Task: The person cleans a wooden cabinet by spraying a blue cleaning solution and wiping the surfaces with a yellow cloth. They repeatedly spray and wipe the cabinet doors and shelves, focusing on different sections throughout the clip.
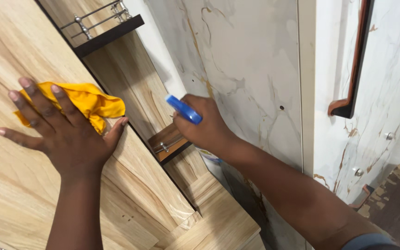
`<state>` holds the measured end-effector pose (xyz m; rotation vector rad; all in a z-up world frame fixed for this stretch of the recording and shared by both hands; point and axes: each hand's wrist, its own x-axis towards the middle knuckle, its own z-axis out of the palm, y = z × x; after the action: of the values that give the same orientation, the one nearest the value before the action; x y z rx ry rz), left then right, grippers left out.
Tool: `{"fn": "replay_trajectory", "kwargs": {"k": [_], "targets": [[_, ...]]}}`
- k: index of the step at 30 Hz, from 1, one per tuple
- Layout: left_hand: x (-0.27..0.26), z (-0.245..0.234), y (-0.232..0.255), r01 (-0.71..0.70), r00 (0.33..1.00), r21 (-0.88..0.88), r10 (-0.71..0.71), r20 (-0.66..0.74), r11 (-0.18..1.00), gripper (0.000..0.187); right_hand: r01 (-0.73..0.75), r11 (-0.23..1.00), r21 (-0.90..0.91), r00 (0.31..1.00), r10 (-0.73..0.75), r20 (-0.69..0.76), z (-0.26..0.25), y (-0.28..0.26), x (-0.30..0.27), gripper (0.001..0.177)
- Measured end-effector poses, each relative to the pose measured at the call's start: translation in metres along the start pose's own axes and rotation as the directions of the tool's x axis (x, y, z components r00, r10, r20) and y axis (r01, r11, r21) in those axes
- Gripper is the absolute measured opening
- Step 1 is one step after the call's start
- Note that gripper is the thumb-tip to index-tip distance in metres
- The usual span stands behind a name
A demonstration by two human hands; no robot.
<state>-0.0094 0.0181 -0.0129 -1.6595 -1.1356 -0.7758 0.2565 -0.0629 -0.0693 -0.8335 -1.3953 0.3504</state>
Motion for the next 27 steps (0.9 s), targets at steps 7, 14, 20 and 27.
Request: {"fn": "replay_trajectory", "kwargs": {"k": [7, 14, 20, 27], "targets": [[0.001, -0.001, 0.001, 0.0, 1.0, 0.0, 0.0, -0.006, 1.0, 0.111, 0.039, 0.999, 0.036, 0.997, -0.041, 0.065, 0.006, 0.014, -0.011, 0.014], [0.0, 0.004, -0.001, -0.021, 0.995, -0.002, 0.021, -0.094, 1.0, 0.11, 0.089, 0.992, -0.083, 0.996, -0.088, 0.027, 0.017, 0.018, -0.02, 0.017], [-0.001, 0.005, 0.0, -0.031, 0.996, 0.011, 0.032, -0.081, 0.999, 0.109, -0.03, 0.976, -0.217, 0.996, 0.012, -0.085, 0.012, 0.019, -0.024, 0.017], [-0.001, 0.006, -0.002, -0.024, 0.997, 0.017, 0.025, -0.073, 1.0, 0.107, -0.169, 0.982, -0.082, 0.985, 0.167, -0.031, 0.012, 0.026, -0.025, 0.014]]}}
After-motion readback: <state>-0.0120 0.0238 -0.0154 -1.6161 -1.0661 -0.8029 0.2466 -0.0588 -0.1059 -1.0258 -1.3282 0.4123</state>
